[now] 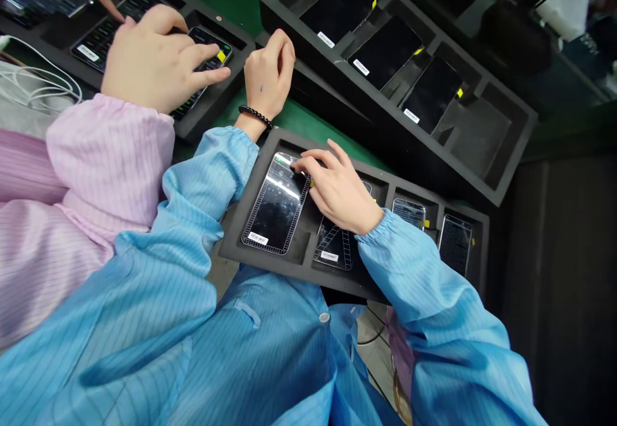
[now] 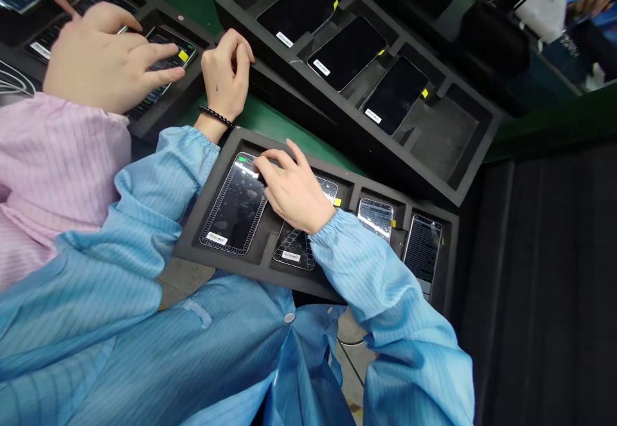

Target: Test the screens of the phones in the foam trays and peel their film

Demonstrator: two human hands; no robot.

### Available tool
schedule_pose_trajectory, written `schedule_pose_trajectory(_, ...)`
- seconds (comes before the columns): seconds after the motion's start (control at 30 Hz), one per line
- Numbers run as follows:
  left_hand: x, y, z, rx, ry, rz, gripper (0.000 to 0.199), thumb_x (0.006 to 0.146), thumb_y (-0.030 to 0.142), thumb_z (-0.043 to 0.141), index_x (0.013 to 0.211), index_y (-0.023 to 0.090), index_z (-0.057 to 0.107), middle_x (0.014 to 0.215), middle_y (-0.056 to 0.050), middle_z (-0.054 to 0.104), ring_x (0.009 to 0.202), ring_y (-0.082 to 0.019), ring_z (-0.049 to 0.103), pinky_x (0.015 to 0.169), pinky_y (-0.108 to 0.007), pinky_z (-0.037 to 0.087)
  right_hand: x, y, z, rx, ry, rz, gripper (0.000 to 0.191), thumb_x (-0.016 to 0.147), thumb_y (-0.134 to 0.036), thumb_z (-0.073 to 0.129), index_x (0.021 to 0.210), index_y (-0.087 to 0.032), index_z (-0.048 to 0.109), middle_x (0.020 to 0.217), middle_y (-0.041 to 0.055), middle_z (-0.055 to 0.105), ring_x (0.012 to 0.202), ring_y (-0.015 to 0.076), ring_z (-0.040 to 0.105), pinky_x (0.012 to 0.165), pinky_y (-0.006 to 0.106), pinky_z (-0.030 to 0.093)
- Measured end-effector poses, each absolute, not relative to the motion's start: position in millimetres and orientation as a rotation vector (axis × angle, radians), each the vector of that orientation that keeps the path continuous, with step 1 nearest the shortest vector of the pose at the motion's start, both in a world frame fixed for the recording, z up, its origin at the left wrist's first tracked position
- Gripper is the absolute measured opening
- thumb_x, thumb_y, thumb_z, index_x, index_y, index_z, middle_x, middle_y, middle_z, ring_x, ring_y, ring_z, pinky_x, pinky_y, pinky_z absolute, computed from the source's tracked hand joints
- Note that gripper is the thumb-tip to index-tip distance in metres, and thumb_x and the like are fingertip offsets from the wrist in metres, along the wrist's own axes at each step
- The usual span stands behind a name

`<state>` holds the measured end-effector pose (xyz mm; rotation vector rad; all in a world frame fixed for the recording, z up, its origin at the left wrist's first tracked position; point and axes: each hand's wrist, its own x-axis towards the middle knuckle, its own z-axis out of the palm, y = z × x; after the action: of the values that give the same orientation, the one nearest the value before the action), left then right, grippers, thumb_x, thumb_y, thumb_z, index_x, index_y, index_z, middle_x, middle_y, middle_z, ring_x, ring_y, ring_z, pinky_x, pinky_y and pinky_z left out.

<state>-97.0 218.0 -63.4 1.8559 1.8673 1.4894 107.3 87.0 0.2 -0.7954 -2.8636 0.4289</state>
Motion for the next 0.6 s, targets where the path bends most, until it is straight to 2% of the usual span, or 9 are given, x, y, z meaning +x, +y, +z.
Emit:
schedule_pose_trajectory(0.2, -98, 216, -62, 1.864, 1.89, 1.49, 0.029, 0.103, 0.034, 0.033, 0.08, 0.026, 0.049, 0.08, -0.002, 0.062, 0.074, -0.016, 0.055, 0.074, -0.034, 0.037, 142, 80, 14, -0.926, -2.85, 0.416, 0.037, 0.084, -0.004, 0.039, 0.114, -0.016, 0.057, 0.11, 0.01, 0.071, 0.123, 0.0278, 0.056, 0.123, 0.058, 0.029)
schedule_pose_trajectory(0.33, -98, 217, -64, 1.867, 1.892, 1.499, 0.03, 0.104, 0.034, 0.031, 0.08, 0.026, 0.049, 0.08, -0.002, 0.062, 0.072, -0.015, 0.054, 0.074, -0.034, 0.037, 139, 81, 14, -0.926, -2.77, 0.428, 0.039, 0.082, -0.003, 0.038, 0.113, -0.018, 0.057, 0.112, 0.008, 0.071, 0.126, 0.0272, 0.055, 0.123, 0.057, 0.03)
schedule_pose_trajectory(0.6, -99, 217, -65, 1.877, 1.877, 1.512, 0.042, 0.104, 0.051, 0.025, 0.082, 0.027, 0.05, 0.081, -0.003, 0.062, 0.075, -0.016, 0.055, 0.075, -0.037, 0.038, 131, 78, 5, -0.907, -2.791, 0.466, 0.042, 0.079, 0.0, 0.037, 0.112, -0.019, 0.056, 0.112, 0.0089, 0.069, 0.125, 0.0262, 0.055, 0.122, 0.057, 0.031)
